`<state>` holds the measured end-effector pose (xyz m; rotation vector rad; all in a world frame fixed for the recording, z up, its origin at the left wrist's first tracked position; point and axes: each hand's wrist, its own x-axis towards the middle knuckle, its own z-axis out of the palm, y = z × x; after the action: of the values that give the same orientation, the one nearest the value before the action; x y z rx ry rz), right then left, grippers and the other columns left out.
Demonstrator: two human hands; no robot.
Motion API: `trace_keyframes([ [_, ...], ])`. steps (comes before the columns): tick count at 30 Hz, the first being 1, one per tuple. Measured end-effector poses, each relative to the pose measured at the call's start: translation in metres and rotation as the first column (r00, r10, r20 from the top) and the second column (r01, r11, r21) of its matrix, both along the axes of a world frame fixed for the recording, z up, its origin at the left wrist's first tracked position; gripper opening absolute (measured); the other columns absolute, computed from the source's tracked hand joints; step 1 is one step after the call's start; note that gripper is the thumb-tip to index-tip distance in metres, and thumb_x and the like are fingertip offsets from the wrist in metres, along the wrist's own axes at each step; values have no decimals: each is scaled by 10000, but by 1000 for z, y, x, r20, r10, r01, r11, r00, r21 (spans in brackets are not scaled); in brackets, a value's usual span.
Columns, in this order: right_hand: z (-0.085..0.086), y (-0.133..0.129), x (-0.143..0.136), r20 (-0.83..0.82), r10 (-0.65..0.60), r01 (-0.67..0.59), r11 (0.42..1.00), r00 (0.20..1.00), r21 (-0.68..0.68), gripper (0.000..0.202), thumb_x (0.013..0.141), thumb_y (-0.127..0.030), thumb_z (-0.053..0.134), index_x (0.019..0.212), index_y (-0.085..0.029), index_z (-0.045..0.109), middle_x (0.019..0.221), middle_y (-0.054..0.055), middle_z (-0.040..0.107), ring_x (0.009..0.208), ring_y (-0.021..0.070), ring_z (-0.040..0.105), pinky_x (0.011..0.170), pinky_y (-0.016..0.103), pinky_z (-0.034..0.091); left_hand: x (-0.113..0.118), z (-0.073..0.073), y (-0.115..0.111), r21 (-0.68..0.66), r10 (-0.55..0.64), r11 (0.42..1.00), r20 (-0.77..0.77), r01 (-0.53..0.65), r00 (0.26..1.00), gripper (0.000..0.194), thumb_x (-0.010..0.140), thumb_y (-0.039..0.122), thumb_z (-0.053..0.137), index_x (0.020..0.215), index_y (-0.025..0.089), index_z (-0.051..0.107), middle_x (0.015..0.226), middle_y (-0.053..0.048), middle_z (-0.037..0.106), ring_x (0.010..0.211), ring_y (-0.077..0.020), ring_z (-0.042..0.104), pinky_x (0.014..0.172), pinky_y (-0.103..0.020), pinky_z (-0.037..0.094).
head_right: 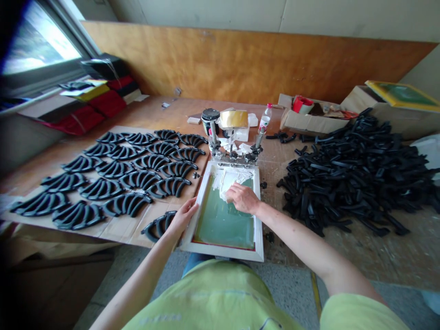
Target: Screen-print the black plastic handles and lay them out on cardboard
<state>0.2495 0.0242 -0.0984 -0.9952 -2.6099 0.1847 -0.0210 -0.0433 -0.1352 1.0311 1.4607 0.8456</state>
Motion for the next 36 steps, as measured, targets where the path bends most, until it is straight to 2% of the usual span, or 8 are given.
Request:
trace_keyframes([
  [11, 55, 96, 41, -244, -561, 566, 823, 791, -55, 530, 828, -321, 628, 1345, -258, 536, 1021, 61, 693, 857, 223, 629, 803, 343, 474, 4, 98, 11, 139, 9, 990, 101, -24, 995, 582, 822, 644, 516, 1154, 188, 661, 918, -40, 695, 726, -164, 622, 613, -240, 479],
  [16, 20, 69, 94, -237, -804, 786, 588, 545, -192, 255, 884, -278, 494, 1029, -173, 675, 854, 79, 698, 806, 241, 628, 774, 359, 475, 29, 136, 52, 358, 27, 920, 352, -161, 936, 574, 840, 661, 461, 1091, 171, 624, 968, -54, 684, 793, -165, 650, 672, -255, 517],
  [18, -9, 47, 89, -160, -762, 720, 646, 628, -254, 215, 883, -292, 520, 972, -168, 672, 866, 82, 693, 815, 234, 627, 780, 353, 473, 37, 141, 67, 363, 33, 915, 365, -175, 931, 584, 851, 659, 435, 1115, 164, 597, 965, -68, 684, 803, -169, 658, 632, -243, 513],
  [22, -48, 11, 50, -102, -446, 413, 879, 889, -239, 273, 835, -280, 647, 1099, -209, 639, 1040, 74, 662, 987, 221, 585, 893, 365, 438, 50, 120, 65, 329, 154, 899, 378, -288, 913, 607, 861, 672, 391, 1210, 194, 527, 972, -71, 688, 810, -161, 666, 587, -215, 494],
  [28, -26, -39, -12, -163, -364, 345, 929, 917, -133, 115, 878, -260, 612, 955, -208, 680, 926, 69, 624, 967, 225, 536, 889, 371, 435, 75, 47, -5, -217, -10, 971, 391, 103, 920, 650, 799, 663, 534, 1201, 152, 555, 1036, -149, 708, 855, -239, 689, 550, -273, 512],
  [32, -22, -56, -31, -158, 2, -22, 992, 988, -128, 211, 918, -272, 560, 1094, -240, 671, 980, 55, 653, 959, 192, 569, 898, 341, 445, 56, 15, -39, -319, 182, 946, 356, -64, 917, 511, 782, 610, 588, 975, 138, 619, 913, -121, 724, 794, -213, 689, 553, -253, 495],
  [34, -30, -39, -5, -125, -70, 48, 984, 990, -169, 218, 930, -247, 535, 1091, -231, 680, 1011, 60, 673, 961, 180, 591, 900, 328, 451, 18, 0, -49, -291, 246, 941, 251, -170, 936, 498, 783, 607, 574, 884, 124, 641, 875, -119, 727, 730, -190, 675, 553, -246, 484],
  [36, -39, -13, 47, -52, -369, 353, 914, 928, -199, 211, 920, -180, 511, 995, -189, 708, 981, 93, 688, 933, 191, 613, 877, 334, 465, -33, -18, -59, -259, 375, 904, 93, -341, 922, 525, 801, 622, 510, 821, 117, 654, 845, -117, 726, 677, -174, 650, 562, -255, 484],
])
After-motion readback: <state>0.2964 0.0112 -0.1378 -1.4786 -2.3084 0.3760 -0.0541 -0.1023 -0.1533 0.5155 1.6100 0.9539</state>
